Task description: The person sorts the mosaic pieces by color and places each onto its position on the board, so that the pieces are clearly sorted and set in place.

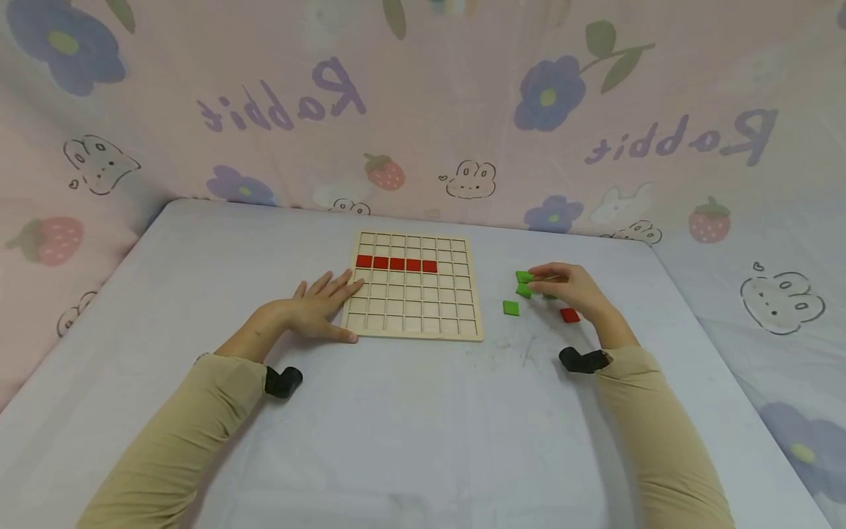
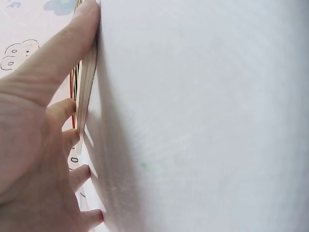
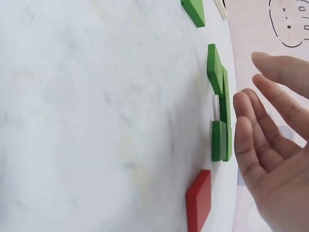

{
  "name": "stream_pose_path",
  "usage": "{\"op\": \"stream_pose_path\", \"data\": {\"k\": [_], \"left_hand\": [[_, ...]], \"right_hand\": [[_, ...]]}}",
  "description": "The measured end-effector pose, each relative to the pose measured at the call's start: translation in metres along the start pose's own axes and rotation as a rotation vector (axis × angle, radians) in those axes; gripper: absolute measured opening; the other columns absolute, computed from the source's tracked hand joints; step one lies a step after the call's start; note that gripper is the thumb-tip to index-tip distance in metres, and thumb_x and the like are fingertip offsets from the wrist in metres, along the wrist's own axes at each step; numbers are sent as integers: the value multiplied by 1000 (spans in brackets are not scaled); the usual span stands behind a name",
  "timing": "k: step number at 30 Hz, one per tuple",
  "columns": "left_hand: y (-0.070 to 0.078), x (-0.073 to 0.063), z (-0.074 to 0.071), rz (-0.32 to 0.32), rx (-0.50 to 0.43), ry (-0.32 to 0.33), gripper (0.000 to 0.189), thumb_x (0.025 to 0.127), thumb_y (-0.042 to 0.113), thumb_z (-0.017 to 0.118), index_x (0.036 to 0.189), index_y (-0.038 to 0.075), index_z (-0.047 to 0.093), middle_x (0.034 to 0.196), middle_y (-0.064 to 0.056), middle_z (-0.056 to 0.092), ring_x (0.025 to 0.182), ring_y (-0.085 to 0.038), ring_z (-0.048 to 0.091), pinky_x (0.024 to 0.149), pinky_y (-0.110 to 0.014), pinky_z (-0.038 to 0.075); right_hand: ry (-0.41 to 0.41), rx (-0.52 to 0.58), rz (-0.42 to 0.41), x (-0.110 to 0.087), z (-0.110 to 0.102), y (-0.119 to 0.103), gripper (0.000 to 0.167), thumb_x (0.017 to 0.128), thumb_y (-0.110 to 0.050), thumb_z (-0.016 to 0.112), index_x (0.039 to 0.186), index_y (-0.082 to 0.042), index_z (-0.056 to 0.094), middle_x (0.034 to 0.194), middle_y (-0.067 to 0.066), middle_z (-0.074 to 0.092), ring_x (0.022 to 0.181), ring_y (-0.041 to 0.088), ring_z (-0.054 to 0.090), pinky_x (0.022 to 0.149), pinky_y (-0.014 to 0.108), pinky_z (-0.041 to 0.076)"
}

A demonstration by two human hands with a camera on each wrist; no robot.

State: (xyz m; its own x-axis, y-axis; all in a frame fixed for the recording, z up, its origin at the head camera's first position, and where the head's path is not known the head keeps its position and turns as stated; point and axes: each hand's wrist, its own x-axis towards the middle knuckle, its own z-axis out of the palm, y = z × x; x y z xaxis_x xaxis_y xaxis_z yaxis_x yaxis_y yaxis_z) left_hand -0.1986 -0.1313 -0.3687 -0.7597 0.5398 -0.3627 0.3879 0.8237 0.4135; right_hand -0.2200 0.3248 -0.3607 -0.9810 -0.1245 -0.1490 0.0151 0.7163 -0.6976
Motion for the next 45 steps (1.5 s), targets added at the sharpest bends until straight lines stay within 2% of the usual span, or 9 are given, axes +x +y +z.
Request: {"op": "stream_pose_path", "data": {"k": [5,9,13,18,22,27,34,41,45], "left_hand": [[0,1,0,4,-4,3,100,86,51,64,156,14,3,161,-14,-12,145,-43,-13,109,-69,-8],[-2,2,2,13,-6,4,101,85,53,65,156,15,2,161,-13,-12,145,-43,-13,109,-69,-9],[-5,3,3,13,-4,6,101,85,54,64,156,16,2,161,-13,-13,145,-42,-14,109,-69,-9],[-1,-1,0,8,-7,0,100,86,51,65,155,14,2,161,-14,-13,145,-43,-14,109,-69,-9],[0,0,0,9,-7,0,100,86,51,65,155,14,2,161,-14,-13,145,-43,-14,109,-69,-8],[-1,1,0,20,-18,3,101,85,52,65,155,14,3,161,-15,-12,145,-44,-13,108,-70,-9],[-5,0,1,37,-45,-3,105,82,62,63,156,19,1,161,-11,-15,145,-41,-16,108,-68,-13],[-10,5,5,18,-27,3,107,81,63,64,156,20,1,161,-9,-15,145,-40,-16,109,-67,-12],[-13,8,7,17,-5,8,107,81,63,63,156,21,0,161,-8,-15,146,-39,-16,109,-67,-11]], "right_hand": [[13,-10,-10,-4,-3,5,49,91,-35,65,131,-7,58,130,17,59,101,10,56,80,27,49],[15,-22,3,-8,-6,9,48,92,-33,64,131,-5,57,131,18,58,109,20,55,83,25,47],[9,-25,36,-10,-7,12,49,93,-35,63,131,-5,56,132,18,56,116,30,52,90,31,44],[9,-35,41,-11,-9,18,52,92,-38,63,131,-5,56,130,19,58,104,15,58,88,28,46],[10,-38,47,-14,-11,21,52,92,-38,63,132,-5,55,131,18,58,96,5,56,85,23,45],[19,-37,48,-17,-12,24,52,93,-37,62,132,-4,55,134,19,55,103,11,54,89,28,43],[32,-44,71,-21,-14,31,50,92,-38,63,129,-4,57,132,19,56,100,11,54,97,40,40],[34,-74,84,-25,-16,35,52,92,-41,63,129,-5,58,129,19,58,104,19,54,86,30,43],[20,-78,94,-29,-18,36,53,91,-43,63,128,-7,58,130,18,58,106,16,52,87,29,43]]}}
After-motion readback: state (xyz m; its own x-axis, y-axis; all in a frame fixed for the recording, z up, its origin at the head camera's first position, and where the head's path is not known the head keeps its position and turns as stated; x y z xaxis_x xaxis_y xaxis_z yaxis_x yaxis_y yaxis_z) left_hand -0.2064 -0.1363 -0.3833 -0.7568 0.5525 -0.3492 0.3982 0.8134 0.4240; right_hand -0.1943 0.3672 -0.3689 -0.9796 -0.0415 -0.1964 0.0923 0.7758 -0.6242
